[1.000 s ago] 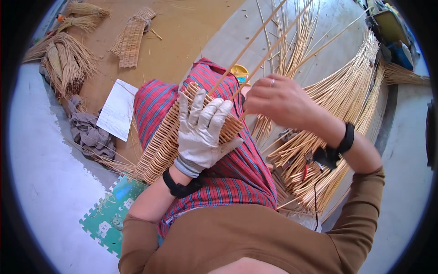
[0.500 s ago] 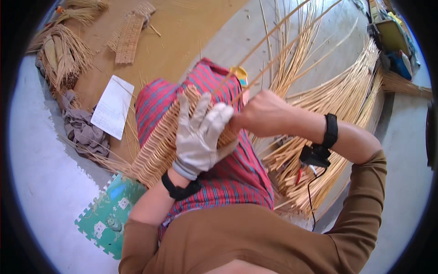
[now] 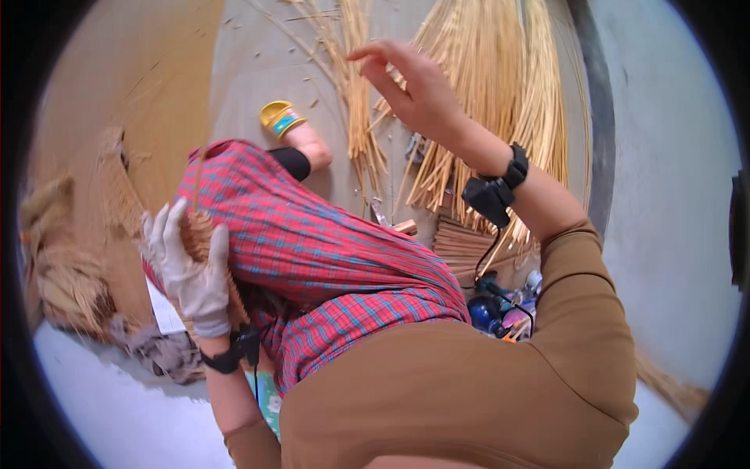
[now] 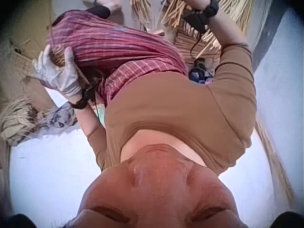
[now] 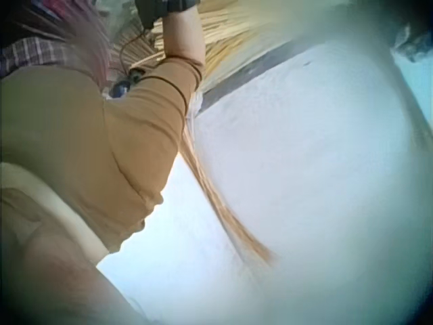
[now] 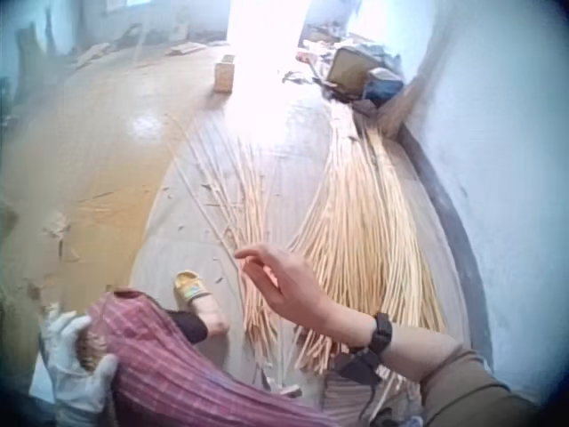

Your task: Measuring and cutting rattan strips to weave into a basket.

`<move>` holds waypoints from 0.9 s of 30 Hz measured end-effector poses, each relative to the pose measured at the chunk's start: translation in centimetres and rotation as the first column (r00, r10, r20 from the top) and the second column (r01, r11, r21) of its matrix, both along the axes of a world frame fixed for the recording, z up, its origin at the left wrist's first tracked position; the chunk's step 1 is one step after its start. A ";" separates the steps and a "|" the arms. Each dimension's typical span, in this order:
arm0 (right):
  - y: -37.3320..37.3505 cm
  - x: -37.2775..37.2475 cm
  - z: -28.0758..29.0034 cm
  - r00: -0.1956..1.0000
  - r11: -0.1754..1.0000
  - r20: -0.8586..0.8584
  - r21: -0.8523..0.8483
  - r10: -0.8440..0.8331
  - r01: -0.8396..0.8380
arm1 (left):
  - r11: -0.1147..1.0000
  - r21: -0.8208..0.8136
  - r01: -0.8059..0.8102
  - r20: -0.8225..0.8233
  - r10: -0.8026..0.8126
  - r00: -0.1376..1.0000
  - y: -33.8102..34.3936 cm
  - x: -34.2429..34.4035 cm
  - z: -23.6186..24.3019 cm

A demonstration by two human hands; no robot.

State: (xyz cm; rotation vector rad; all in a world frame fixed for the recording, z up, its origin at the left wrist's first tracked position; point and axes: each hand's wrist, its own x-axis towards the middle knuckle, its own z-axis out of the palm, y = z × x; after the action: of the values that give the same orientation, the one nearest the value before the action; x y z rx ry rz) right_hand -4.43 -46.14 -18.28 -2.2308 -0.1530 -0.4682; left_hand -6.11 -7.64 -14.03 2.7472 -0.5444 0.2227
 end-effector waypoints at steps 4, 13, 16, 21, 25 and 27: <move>-5.8 -11.9 -13.8 0.612 0.988 -0.787 -0.022 0.077 -0.151 | 0.943 0.050 0.330 -0.228 -0.310 0.923 5.4 3.0 1.4; 0.0 -27.5 -22.1 0.393 0.774 -0.669 -0.580 -0.630 0.254 | 0.911 0.005 0.413 -0.167 -0.406 0.898 7.4 4.1 -0.3; -1.5 -28.5 -25.5 0.461 0.721 -0.556 -0.560 -0.692 0.407 | 0.921 0.010 0.388 -0.158 -0.382 0.911 6.0 4.1 0.8; 0.1 -31.3 -26.2 0.388 0.698 -0.587 -0.661 -0.710 0.276 | 0.944 0.077 0.322 -0.098 -0.314 0.944 4.6 3.7 2.2; 1.4 -29.9 -26.9 0.322 0.631 -0.547 -0.718 -0.773 0.295 | 0.964 -0.087 0.252 -0.133 -0.262 0.956 6.1 2.6 1.0; 1.7 -29.9 -26.7 0.295 0.638 -0.566 -0.678 -0.770 0.364 | 0.962 -0.143 0.233 -0.180 -0.257 0.950 5.8 2.4 1.1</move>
State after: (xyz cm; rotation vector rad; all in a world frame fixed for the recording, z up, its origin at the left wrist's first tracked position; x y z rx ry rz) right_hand -34.32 -44.42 -44.95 -2.6403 1.2837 0.3929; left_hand -3.67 -1.80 -12.97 2.5178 -0.7816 -0.0750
